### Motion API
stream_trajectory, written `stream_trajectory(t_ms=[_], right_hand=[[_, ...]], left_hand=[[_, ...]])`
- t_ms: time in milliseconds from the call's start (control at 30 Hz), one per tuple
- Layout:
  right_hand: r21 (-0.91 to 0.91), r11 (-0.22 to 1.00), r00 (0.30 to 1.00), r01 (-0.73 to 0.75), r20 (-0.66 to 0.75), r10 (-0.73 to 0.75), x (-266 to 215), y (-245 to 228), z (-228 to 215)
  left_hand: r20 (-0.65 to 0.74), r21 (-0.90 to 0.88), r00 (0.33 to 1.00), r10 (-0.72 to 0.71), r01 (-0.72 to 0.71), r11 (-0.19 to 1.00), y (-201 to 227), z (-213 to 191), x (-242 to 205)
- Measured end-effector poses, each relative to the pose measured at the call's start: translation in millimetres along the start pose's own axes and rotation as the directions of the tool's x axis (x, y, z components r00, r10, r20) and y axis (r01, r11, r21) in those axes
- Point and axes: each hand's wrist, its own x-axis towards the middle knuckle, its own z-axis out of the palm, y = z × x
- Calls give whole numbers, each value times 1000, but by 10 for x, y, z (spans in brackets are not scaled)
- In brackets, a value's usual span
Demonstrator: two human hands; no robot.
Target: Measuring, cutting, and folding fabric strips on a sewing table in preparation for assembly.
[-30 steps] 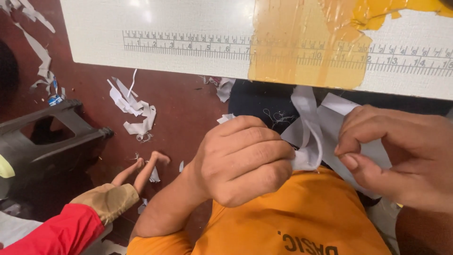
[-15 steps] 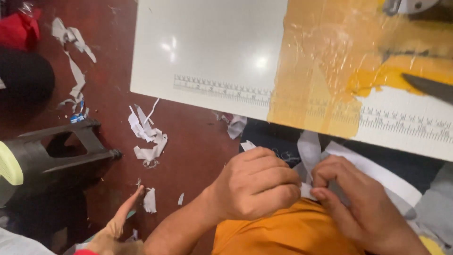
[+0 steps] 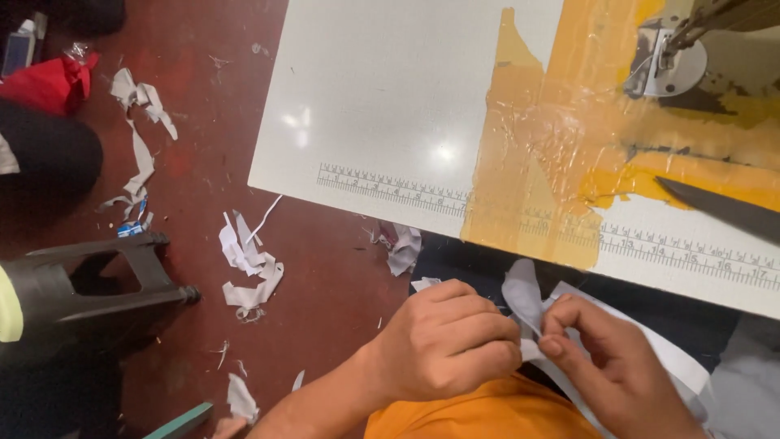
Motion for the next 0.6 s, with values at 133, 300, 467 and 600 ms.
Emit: stream_trajectory(t_ms=[133,300,467,600], right_hand=[[-493,865,991,93,-34,-127,-51,237,121],[-808,562,933,177,-44,-357,170,639,130],[-361,863,935,354,111,-337,82,-106,142],[-139,866,859,481,275,-433,180,188,-76]], left_hand=[[28,81,999,20,-22,996,-10,61,-65],[50,47,998,34,-37,998,86,12,-94],[181,59,953,-243,236,970,93,25,-226],[292,-6,845,-448,470,883,2,-62,-264]])
